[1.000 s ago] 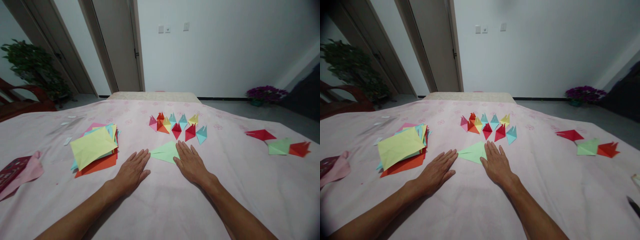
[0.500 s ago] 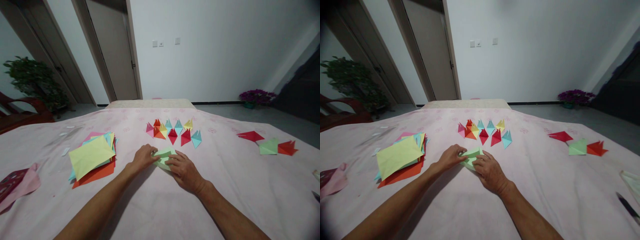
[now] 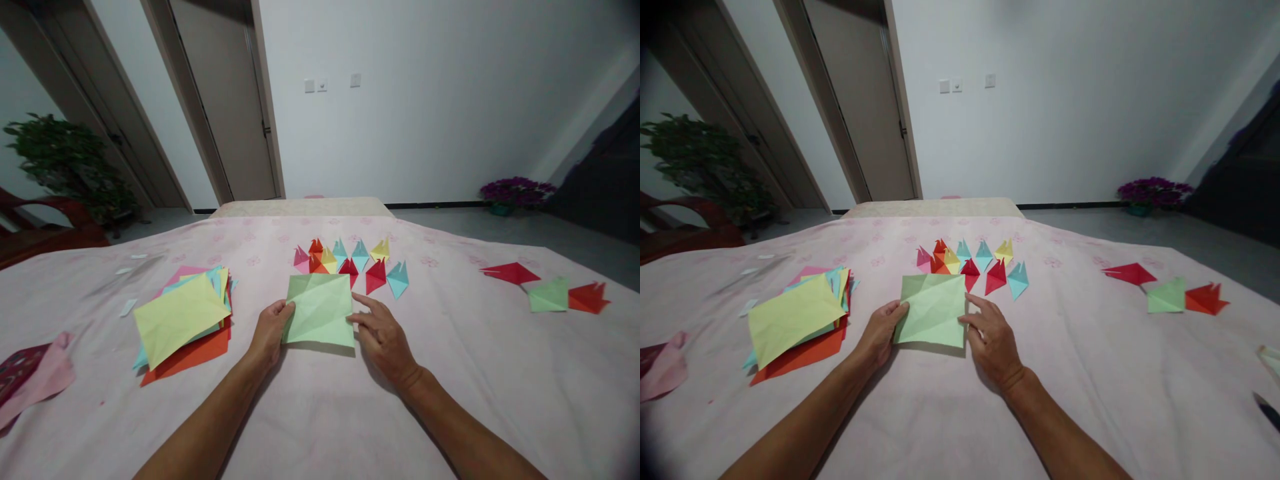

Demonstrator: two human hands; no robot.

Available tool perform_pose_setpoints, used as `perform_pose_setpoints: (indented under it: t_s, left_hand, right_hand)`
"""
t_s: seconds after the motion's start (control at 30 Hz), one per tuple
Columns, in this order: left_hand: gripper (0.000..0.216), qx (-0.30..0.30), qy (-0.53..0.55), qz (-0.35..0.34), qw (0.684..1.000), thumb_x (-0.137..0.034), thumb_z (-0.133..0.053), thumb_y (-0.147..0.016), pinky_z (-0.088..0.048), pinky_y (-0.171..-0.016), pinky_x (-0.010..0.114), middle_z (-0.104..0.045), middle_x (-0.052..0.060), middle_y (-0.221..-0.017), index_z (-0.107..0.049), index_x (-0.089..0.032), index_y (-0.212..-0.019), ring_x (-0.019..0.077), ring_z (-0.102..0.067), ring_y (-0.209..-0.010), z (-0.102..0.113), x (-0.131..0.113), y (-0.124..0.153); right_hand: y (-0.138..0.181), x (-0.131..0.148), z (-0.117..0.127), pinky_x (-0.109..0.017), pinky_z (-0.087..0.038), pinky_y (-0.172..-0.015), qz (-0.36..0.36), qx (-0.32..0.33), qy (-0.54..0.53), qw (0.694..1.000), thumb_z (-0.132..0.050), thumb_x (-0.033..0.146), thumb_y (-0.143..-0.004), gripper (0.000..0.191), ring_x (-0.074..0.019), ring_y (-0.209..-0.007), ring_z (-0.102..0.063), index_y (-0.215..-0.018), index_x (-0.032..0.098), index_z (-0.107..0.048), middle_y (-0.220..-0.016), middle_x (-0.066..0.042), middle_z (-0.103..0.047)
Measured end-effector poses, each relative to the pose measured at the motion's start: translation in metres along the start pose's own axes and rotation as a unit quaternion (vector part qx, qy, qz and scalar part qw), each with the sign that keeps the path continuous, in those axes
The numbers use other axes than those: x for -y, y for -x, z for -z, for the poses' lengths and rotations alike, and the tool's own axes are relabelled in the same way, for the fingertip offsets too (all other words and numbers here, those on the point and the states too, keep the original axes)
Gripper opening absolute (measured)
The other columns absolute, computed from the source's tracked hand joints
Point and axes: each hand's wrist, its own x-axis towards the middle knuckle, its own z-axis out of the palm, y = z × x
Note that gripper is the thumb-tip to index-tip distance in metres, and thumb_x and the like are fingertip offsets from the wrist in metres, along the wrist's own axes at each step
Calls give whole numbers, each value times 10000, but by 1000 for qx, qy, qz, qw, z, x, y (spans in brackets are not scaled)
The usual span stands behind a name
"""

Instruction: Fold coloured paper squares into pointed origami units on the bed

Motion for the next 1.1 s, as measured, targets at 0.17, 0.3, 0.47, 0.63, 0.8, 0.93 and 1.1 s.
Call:
perform_pose_setpoints:
  t_s: [0.17, 0.3, 0.47, 0.63, 0.8, 0.93, 1.1]
  left_hand:
    - [359, -29, 44, -19, 998, -385, -771, -665, -493, -621, 252, -723, 37, -762, -674, -132, -901, 184, -670, -700, -8, 5, 10]
    - [364, -26, 57, -20, 998, -386, -770, -678, -512, -648, 262, -730, 39, -787, -670, -133, -920, 197, -685, -744, -10, 9, 13]
    - [411, -10, 93, -3, 996, -409, -796, -666, -533, -708, 299, -733, 51, -798, -670, -124, -933, 211, -692, -769, -7, 10, 12]
    - [437, 17, 106, -2, 994, -457, -808, -655, -541, -744, 330, -738, 71, -788, -679, -117, -897, 237, -696, -797, -4, 7, 12]
    - [421, 50, 120, 8, 992, -442, -799, -685, -546, -761, 341, -749, 91, -817, -682, -110, -917, 250, -706, -826, -2, 7, 13]
    - [433, 76, 120, 14, 990, -431, -804, -687, -552, -773, 354, -755, 99, -828, -685, -108, -950, 256, -715, -825, 1, 8, 11]
    - [426, 103, 138, -10, 985, -404, -812, -690, -556, -798, 365, -760, 117, -876, -682, -103, -963, 263, -718, -855, 6, 10, 9]
  right_hand:
    - [-3, 7, -14, -413, -535, -877, -189, -37, -175, 965, -579, 408, -840, 367, -251, -1024, -640, -1140, 197, -594, -1195, -132, -651]
    - [-8, 9, -26, -321, -519, -675, -284, -32, -233, 930, -655, 389, -742, 638, -183, -725, -630, -1303, 170, -446, -906, -54, -695]
    - [-10, 6, -25, -256, -405, -559, -314, -16, -272, 910, -641, 340, -723, 630, -140, -580, -531, -1300, 147, -475, -650, 56, -592]
    - [-8, 3, -23, -247, -395, -561, -299, -20, -295, 907, -649, 337, -727, 586, -134, -594, -516, -1265, 148, -514, -664, 52, -576]
    - [-4, 2, -26, -240, -376, -550, -280, -30, -287, 916, -640, 360, -765, 494, -127, -582, -486, -1210, 164, -551, -652, 59, -526]
    - [-3, 4, -27, -232, -355, -520, -278, -35, -306, 910, -665, 410, -754, 494, -118, -539, -453, -1177, 172, -570, -610, 78, -469]
    - [-4, 7, -29, -248, -437, -564, -263, -15, -327, 908, -666, 439, -749, 477, -141, -595, -541, -1138, 175, -587, -643, 51, -553]
